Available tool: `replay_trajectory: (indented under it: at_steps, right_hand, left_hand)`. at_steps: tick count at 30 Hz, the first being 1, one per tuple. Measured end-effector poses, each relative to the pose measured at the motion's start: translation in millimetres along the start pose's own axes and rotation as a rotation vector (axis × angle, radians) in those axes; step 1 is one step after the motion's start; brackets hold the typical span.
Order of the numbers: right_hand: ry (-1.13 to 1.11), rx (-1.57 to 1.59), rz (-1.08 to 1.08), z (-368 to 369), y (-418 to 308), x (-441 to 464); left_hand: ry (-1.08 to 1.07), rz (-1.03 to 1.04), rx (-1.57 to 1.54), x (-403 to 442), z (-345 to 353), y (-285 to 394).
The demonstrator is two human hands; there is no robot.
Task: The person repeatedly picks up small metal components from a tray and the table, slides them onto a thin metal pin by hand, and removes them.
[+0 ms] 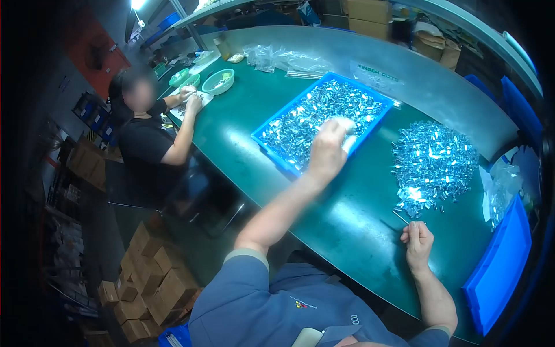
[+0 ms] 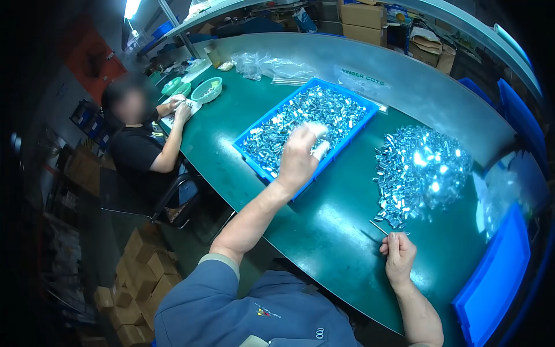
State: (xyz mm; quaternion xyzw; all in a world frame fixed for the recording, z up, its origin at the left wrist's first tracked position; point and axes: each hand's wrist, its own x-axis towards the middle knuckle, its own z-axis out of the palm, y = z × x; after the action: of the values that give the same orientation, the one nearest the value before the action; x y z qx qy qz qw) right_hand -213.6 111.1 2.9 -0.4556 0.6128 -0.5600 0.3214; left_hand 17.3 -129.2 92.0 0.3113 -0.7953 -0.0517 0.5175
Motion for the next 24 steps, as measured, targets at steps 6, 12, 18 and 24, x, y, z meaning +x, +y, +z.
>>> replay_trajectory:
  at_steps: [6, 12, 18, 24]
  right_hand:
    - [-0.042, -0.295, -0.633, 8.4, -24.9, -15.3]
    - [-0.065, -0.316, -0.677, 5.9, -32.9, -16.4]
    - [-0.038, -0.298, -0.614, 6.5, -25.7, -14.7]
    - [-0.036, -0.277, -0.573, 5.2, -25.4, -12.2]
  left_hand:
    - [-0.501, 0.408, -0.302, -52.5, 81.5, 57.7]
    - [-0.684, 0.718, -0.336, -84.5, 132.5, 98.9]
    - [-0.598, 0.663, -0.239, -76.1, 123.3, 76.6]
    - [-0.579, 0.504, -0.172, -65.4, 103.0, 40.2]
